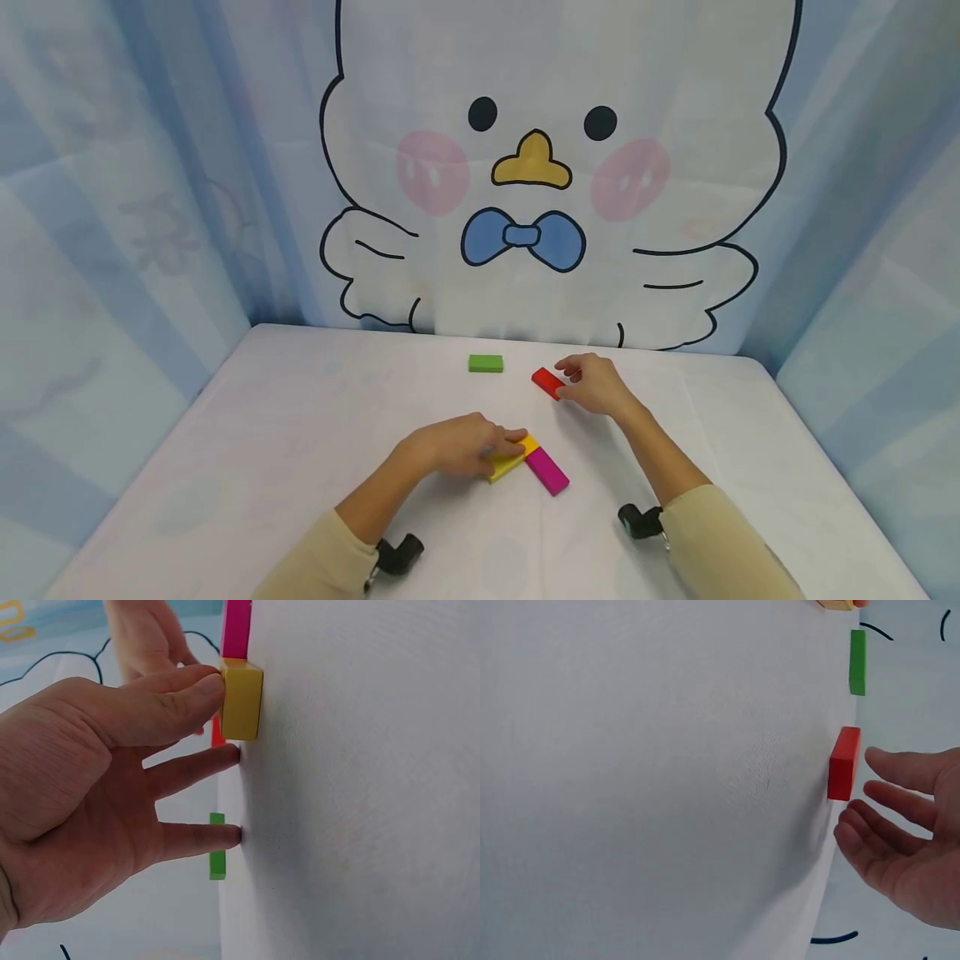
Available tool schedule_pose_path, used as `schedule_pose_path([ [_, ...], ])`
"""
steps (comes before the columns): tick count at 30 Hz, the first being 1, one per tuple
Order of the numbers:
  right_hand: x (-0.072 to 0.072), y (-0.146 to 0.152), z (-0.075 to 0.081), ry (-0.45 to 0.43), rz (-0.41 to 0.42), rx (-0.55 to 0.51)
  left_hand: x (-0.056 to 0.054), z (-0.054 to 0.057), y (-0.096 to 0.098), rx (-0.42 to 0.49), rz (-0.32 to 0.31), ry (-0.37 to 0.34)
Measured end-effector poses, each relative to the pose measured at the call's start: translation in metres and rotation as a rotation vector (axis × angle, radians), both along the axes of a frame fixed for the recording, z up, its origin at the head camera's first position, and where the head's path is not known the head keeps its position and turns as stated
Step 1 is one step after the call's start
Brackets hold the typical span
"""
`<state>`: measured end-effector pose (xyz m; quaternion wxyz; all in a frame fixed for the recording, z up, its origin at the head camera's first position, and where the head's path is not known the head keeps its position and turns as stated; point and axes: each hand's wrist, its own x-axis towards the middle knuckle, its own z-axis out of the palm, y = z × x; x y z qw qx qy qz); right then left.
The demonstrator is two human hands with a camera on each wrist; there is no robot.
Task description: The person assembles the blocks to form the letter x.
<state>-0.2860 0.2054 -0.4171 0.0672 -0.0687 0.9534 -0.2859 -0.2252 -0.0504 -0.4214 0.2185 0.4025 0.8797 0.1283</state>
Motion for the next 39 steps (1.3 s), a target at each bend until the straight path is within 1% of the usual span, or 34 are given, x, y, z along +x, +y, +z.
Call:
schedule_pose_path([
  [5,-0.007,-0.002,-0.005,-0.021,0.005,-0.003,0.000,0.001,0.000,-0.013,-0.008,0.003],
  [9,-0.009,-0.006,-0.009,-0.008,0.008,-0.012,0.000,0.001,0.000,-0.010,-0.007,-0.006],
  [17,-0.010,-0.009,-0.012,0.018,-0.001,-0.004,0.001,0.000,0.001,0.000,-0.011,-0.005],
  [23,-0.011,-0.009,-0.012,0.028,0.008,-0.005,0.001,0.000,0.001,0.000,-0.015,0.004],
  [29,-0.011,-0.008,-0.012,0.037,0.000,-0.009,0.002,0.001,0.001,-0.006,0.001,0.007],
  [35,-0.010,-0.006,-0.015,0.025,0.019,-0.018,0.005,0.000,0.000,-0.023,0.021,0.002],
  [39,-0.008,-0.002,-0.012,0.030,0.027,-0.020,0.003,0.000,0.000,-0.010,0.003,0.015],
])
